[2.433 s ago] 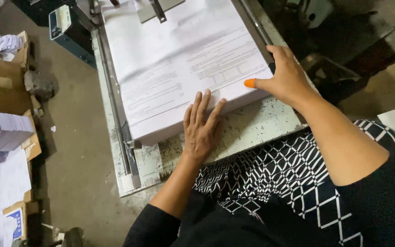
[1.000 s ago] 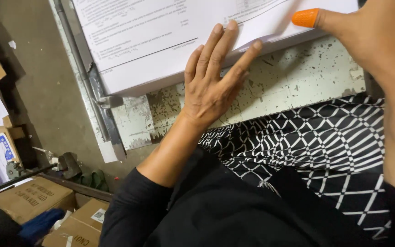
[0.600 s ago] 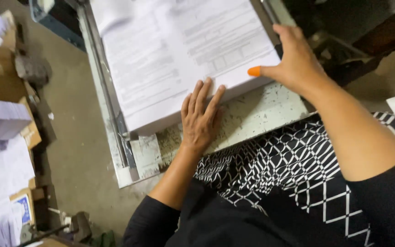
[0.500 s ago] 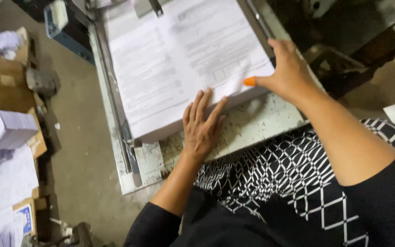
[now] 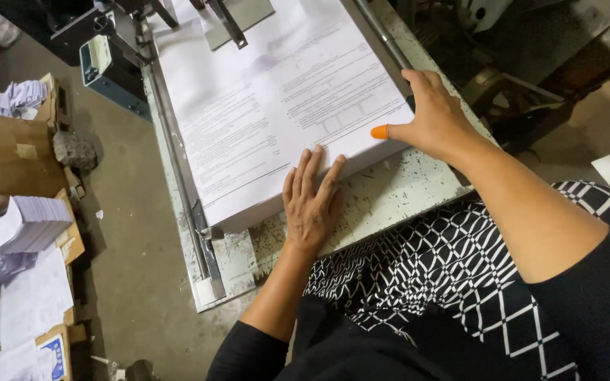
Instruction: Aligning a stack of printed papers against the guides of a machine
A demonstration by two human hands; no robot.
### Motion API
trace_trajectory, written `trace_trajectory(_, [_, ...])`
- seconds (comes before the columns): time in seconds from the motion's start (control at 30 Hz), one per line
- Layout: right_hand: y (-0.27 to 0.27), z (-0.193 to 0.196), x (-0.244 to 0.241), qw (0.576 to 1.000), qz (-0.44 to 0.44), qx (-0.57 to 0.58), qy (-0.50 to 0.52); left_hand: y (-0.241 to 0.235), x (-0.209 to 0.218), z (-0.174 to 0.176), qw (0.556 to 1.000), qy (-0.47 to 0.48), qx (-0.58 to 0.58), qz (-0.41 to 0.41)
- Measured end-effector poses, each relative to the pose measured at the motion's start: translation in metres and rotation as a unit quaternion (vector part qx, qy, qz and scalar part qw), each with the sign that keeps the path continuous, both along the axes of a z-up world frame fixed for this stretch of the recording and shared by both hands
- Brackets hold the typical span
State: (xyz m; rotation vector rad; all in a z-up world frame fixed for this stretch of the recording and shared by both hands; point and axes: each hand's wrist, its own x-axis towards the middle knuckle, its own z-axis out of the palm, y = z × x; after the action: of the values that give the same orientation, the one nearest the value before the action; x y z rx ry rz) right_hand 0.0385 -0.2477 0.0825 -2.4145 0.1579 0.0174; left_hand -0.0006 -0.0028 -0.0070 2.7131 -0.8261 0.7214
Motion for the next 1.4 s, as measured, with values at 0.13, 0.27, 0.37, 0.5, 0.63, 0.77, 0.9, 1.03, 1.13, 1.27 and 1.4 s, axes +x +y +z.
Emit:
trace_trajectory(0.13, [0.002,-0.01,0.004,0.999,-0.026,-0.032,-0.02,0.001,0.002,-0.004,1.0,-0.006,-0.006,-0.006])
trace_trajectory(0.27, [0.001,-0.013,0.0,0.996,-0.012,-0.058,-0.06,-0.002,0.007,-0.002,0.993,-0.074,-0.08,-0.046])
trace_trajectory(0.37, [0.004,-0.007,-0.003,0.996,-0.009,-0.063,-0.062,-0.001,0.007,-0.007,0.992,-0.078,-0.086,-0.048])
trace_trajectory(0.5, [0.009,0.004,-0.004,0.998,-0.016,-0.047,-0.048,-0.002,0.009,-0.008,0.993,-0.078,-0.081,-0.033])
trace_trajectory(0.63, [0.006,0.003,-0.007,0.999,-0.012,-0.004,-0.032,-0.002,0.006,-0.006,0.994,-0.062,-0.078,-0.035])
trace_trajectory(0.77, [0.002,-0.008,0.0,1.0,-0.02,-0.001,-0.022,-0.001,0.006,-0.006,0.995,-0.064,-0.068,-0.032])
trace_trajectory(0.9, [0.003,-0.005,0.001,0.999,-0.026,-0.038,-0.008,-0.001,0.007,-0.005,0.994,-0.061,-0.075,-0.039])
trace_trajectory(1.03, [0.005,-0.001,-0.001,0.998,-0.017,-0.058,-0.026,-0.001,0.008,-0.008,0.995,-0.065,-0.068,-0.035])
trace_trajectory(1.13, [0.007,-0.001,-0.002,0.998,-0.023,-0.053,-0.039,0.0,0.008,-0.01,0.995,-0.063,-0.068,-0.037])
trace_trajectory(1.27, [0.005,0.002,-0.007,0.999,-0.018,-0.021,-0.034,-0.002,0.006,-0.004,0.995,-0.054,-0.078,-0.038])
trace_trajectory(1.4, [0.005,0.0,-0.006,0.999,-0.022,-0.018,-0.021,-0.001,0.008,-0.01,0.995,-0.051,-0.075,-0.041])
